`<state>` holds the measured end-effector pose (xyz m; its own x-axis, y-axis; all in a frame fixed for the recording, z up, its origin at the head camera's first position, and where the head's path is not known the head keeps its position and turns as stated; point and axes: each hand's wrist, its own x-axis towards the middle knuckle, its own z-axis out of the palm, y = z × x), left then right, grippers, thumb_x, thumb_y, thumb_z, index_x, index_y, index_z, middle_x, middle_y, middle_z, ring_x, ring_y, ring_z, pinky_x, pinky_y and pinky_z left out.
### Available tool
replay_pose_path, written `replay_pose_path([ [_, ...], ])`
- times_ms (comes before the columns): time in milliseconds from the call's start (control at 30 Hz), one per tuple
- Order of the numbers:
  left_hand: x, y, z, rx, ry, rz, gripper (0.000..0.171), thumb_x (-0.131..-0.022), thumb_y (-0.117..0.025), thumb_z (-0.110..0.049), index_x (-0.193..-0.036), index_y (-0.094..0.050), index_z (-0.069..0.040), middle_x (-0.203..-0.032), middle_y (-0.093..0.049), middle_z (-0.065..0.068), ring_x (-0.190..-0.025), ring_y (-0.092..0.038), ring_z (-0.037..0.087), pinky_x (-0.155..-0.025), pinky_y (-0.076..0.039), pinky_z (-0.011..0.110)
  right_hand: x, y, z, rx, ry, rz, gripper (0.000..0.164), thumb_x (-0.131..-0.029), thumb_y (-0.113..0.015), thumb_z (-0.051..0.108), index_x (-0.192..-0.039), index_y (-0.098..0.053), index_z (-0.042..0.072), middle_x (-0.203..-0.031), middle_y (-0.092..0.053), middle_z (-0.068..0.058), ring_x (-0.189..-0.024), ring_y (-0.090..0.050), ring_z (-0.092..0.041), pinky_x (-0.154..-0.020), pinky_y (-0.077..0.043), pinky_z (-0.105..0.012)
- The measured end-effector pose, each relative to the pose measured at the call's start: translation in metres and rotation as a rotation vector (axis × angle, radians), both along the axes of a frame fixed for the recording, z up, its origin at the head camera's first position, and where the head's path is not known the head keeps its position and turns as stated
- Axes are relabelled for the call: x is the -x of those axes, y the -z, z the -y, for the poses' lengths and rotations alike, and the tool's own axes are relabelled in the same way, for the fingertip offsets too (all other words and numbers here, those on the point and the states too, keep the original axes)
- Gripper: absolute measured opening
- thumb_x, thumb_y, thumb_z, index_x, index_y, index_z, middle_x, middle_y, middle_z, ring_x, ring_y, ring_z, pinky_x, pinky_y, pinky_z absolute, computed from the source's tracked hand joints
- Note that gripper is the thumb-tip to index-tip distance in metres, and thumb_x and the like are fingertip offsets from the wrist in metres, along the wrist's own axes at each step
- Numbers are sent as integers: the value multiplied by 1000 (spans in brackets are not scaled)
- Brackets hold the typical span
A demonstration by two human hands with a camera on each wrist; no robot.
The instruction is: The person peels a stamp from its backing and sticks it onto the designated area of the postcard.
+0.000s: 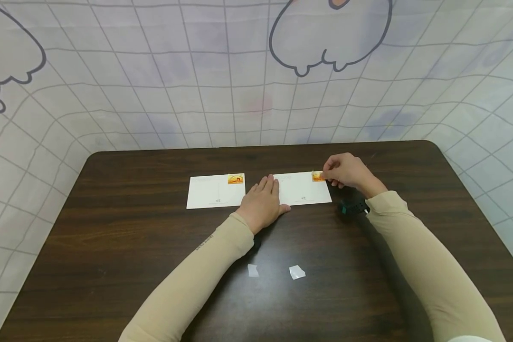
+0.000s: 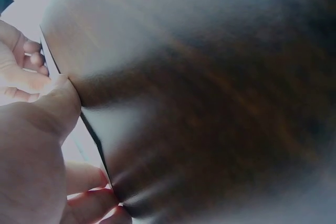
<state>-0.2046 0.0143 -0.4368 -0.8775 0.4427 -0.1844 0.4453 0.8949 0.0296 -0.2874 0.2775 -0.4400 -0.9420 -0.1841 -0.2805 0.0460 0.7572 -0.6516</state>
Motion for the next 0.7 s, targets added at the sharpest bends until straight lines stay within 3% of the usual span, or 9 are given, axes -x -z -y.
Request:
replay_pose_path([
  [300,1,0,0,-15,-8,11,78,-107,-46,-54,-160,-32,2,-170,-31,20,-159,-32,30,-128,-34,41,-6,2,8,-159,-66,-187,22,-100,-65,24,-111,-77,10,-92,-78,-10,-73,-68,-20,-62,-53,-30],
  [533,2,5,-1,-16,-11,3,77,-107,-46,-54,-160,-32,1,-169,-31,19,-159,-33,30,-128,-35,40,-22,-2,11,-245,-235,-390,32,-101,-59,20,-124,-74,3,-127,-71,-20,-113,-67,-38,-90,-55,-51],
  [700,3,3,-2,-14,-23,11,78,-107,-46,-54,-161,-31,1,-170,-30,18,-159,-32,30,-128,-34,40,-30,0,9,-313,-396,-442,43,-98,-64,21,-136,-66,0,-146,-63,-20,-144,-48,-46,-115,-45,-61],
])
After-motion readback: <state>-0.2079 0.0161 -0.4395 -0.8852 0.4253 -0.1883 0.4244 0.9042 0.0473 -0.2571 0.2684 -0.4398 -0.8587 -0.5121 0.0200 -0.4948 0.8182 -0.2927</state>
